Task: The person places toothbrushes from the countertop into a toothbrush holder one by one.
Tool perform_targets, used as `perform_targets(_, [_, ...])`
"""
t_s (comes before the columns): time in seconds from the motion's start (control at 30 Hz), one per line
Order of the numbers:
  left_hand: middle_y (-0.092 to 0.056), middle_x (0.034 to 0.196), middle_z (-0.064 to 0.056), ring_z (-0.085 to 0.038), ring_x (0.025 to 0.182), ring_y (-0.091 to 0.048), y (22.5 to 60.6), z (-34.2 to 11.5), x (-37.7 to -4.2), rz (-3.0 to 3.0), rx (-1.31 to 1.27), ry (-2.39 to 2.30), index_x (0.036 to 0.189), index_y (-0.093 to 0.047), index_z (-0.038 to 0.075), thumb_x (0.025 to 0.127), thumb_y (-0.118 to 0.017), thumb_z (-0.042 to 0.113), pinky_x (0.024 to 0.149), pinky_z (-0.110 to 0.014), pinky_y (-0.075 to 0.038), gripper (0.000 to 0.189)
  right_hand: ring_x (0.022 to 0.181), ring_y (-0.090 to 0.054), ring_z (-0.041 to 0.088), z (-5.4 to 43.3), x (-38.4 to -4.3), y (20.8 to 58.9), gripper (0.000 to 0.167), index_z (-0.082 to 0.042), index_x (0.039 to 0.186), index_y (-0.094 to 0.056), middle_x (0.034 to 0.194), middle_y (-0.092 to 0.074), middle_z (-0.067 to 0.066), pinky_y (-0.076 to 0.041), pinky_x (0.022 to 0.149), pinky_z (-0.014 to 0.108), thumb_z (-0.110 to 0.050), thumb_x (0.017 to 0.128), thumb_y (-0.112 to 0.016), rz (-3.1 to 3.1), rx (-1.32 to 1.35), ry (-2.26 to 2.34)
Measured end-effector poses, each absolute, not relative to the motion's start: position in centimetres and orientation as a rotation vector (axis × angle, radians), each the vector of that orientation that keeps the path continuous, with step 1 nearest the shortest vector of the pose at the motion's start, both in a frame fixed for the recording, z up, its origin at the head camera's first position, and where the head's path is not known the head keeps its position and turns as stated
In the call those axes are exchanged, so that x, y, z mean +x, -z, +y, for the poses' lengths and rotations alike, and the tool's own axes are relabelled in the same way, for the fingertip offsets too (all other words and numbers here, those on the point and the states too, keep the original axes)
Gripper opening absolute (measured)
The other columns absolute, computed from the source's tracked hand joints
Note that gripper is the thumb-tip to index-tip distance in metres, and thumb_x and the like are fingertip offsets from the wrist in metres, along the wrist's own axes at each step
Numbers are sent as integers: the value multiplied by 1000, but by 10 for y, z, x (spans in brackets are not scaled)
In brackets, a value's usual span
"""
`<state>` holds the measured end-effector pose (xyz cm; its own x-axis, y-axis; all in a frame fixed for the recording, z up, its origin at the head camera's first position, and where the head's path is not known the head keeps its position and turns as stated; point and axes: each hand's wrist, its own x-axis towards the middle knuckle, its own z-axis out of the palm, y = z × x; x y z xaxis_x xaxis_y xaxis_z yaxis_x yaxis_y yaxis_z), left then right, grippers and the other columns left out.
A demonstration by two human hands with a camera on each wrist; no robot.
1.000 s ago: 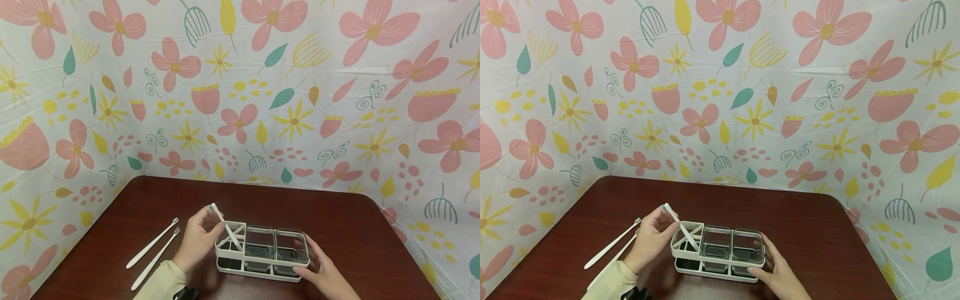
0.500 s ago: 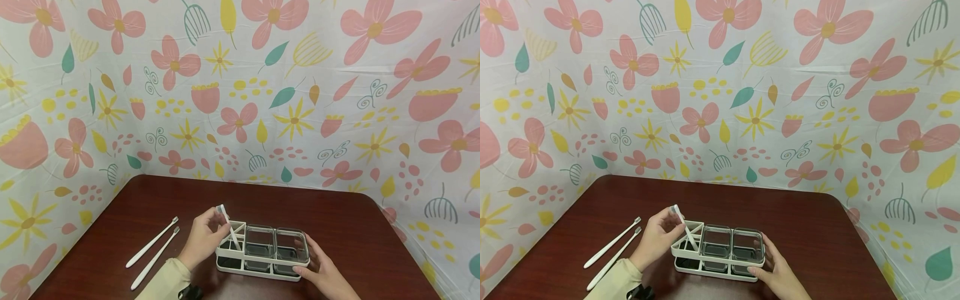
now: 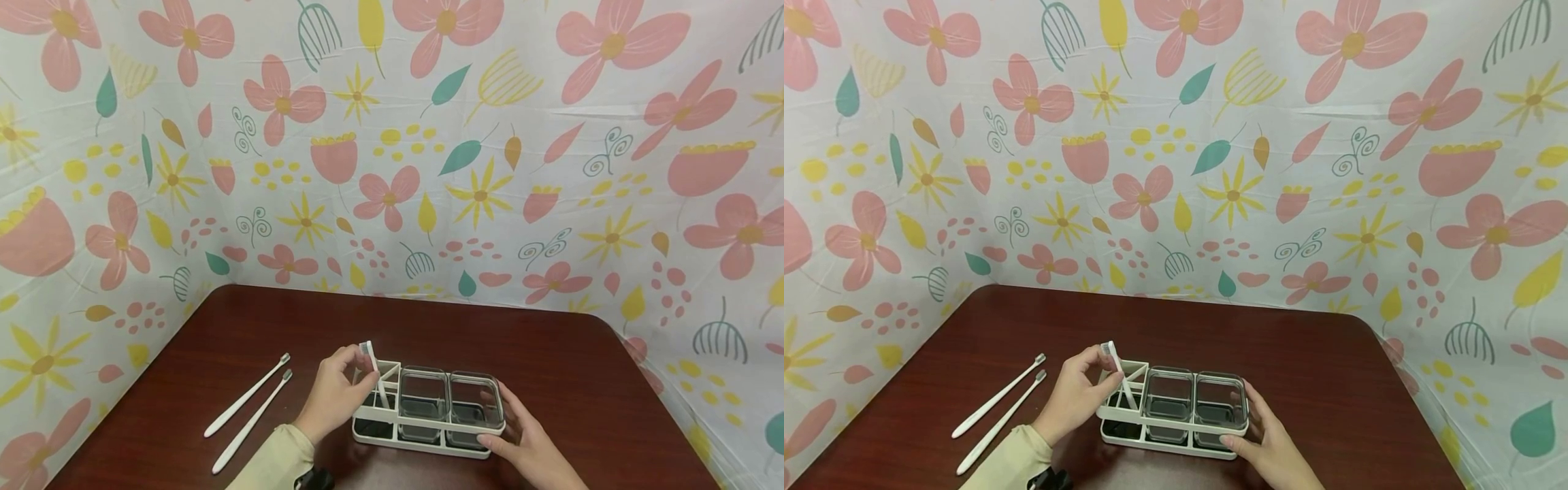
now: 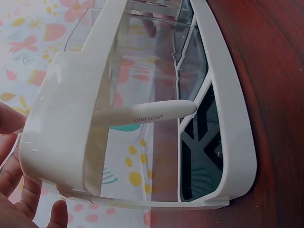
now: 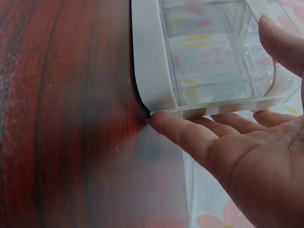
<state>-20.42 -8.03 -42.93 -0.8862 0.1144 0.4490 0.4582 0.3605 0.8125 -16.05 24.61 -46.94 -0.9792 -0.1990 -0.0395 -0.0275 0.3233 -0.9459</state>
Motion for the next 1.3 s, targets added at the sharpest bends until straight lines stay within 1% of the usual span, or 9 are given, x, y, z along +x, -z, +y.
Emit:
perform_targets(0.07, [-59, 82, 7, -20, 73, -53, 431, -81, -204, -2318, -500, 1523, 81, -63, 22, 83, -76, 2, 59, -25, -40, 24, 137, -37, 28, 246, -160, 470, 91, -7, 158, -13, 149, -41, 22, -42, 96, 24, -13, 90, -73, 2435, -216, 1737])
perform_targets(0.2, [-59, 82, 7, -19, 74, -54, 433, -81, -204, -2313, -500, 1507, 81, -63, 23, 82, -76, 2, 60, -28, -42, 25, 131, -43, 9, 246, -160, 470, 91, -8, 158, -14, 149, -41, 22, -42, 96, 23, -12, 90, -73, 2436, -228, 1748])
perform_targets(0.33, [-59, 82, 5, -20, 74, -54, 434, -81, -203, -2299, -512, 1528, 81, -63, 24, 82, -77, 2, 60, -27, -42, 25, 125, -44, -3, 246, -160, 471, 91, -8, 158, -14, 149, -41, 23, -42, 95, 21, -11, 89, -73, 2433, -240, 1760])
perform_targets(0.53, [-59, 83, -1, -26, 74, -53, 437, -82, -202, -2274, -543, 1560, 82, -64, 23, 82, -77, 3, 60, -26, -42, 25, 124, -45, -4, 245, -160, 472, 91, -8, 158, -16, 148, -42, 23, -41, 92, 16, -10, 88, -74, 2431, -242, 1781])
perform_targets(0.77, [-57, 81, -8, -27, 70, -51, 439, -82, -201, -2289, -562, 1540, 82, -63, 23, 82, -77, 2, 59, -25, -43, 25, 122, -43, -8, 246, -160, 471, 91, -8, 158, -14, 149, -42, 22, -41, 94, 19, -11, 89, -74, 2434, -228, 1759])
perform_targets(0.97, [-56, 81, -10, -31, 70, -51, 441, -82, -202, -2285, -560, 1528, 82, -63, 24, 82, -77, 3, 58, -25, -43, 25, 121, -46, -6, 246, -160, 472, 91, -6, 157, -13, 148, -41, 25, -42, 91, 16, -9, 89, -73, 2417, -237, 1782])
perform_targets(1.07, [-57, 83, -8, -31, 72, -51, 439, -83, -201, -2274, -569, 1566, 84, -63, 23, 84, -77, 5, 60, -26, -42, 23, 120, -47, -6, 246, -160, 472, 91, -4, 157, -13, 148, -42, 25, -43, 89, 16, -8, 89, -73, 2416, -234, 1789])
perform_targets(1.17, [-60, 89, -4, -27, 78, -51, 439, -84, -199, -2249, -587, 1603, 87, -64, 20, 83, -79, 7, 64, -29, -43, 20, 120, -47, -6, 245, -161, 473, 91, -4, 157, -13, 147, -42, 25, -43, 89, 15, -8, 89, -73, 2423, -231, 1789])
perform_targets(1.3, [-63, 97, -3, -21, 91, -55, 438, -89, -200, -2209, -637, 1570, 94, -65, 18, 82, -80, 6, 75, -35, -46, 23, 119, -48, -6, 244, -162, 474, 90, -3, 157, -15, 146, -43, 26, -44, 88, 15, -7, 88, -73, 2441, -249, 1793])
